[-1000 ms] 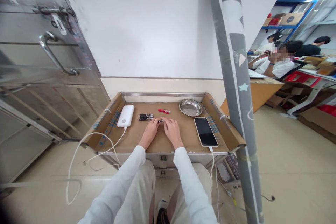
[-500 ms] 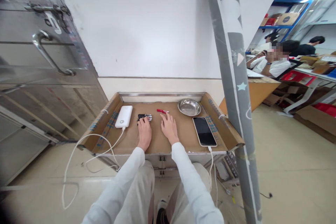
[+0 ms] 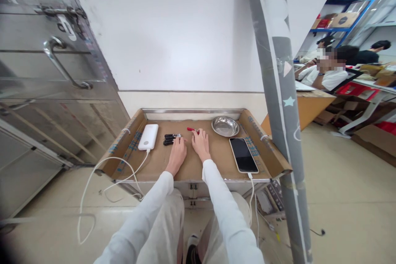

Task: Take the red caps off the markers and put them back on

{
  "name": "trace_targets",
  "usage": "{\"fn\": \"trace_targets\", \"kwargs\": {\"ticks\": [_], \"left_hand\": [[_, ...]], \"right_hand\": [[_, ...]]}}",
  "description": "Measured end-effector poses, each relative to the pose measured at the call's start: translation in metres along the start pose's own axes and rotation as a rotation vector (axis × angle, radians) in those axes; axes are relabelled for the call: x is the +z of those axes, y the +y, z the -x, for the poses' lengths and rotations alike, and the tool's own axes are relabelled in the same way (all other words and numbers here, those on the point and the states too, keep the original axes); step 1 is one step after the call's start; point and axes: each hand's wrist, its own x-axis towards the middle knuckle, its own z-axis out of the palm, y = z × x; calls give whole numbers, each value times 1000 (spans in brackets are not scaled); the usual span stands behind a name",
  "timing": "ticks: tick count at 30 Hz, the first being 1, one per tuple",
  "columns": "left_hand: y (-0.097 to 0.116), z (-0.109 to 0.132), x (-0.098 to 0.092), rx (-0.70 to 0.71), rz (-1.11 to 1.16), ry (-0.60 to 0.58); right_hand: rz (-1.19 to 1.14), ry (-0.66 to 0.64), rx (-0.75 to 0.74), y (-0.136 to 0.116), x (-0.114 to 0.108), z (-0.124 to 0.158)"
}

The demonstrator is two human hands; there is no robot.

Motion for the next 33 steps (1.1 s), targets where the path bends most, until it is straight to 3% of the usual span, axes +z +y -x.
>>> {"fn": "trace_targets", "kwargs": {"ticks": [8, 14, 18, 24, 29, 33], "left_hand": [[1, -13, 14, 15, -17, -7], [1, -19, 18, -9, 75, -47], [0, -17, 19, 52, 222, -38], [-3, -19, 22, 74, 332, -132], [-2, -22, 22, -14, 303, -125], [-1, -23, 20, 7, 328, -124]], "right_hand": [[16, -2, -32, -2, -8, 21], [53, 18, 74, 2, -6, 17], [62, -9, 120, 5, -6, 10], [54, -28, 175, 8, -10, 19], [-20, -16, 145, 10, -13, 27], [-72, -6, 107, 10, -13, 28]]}}
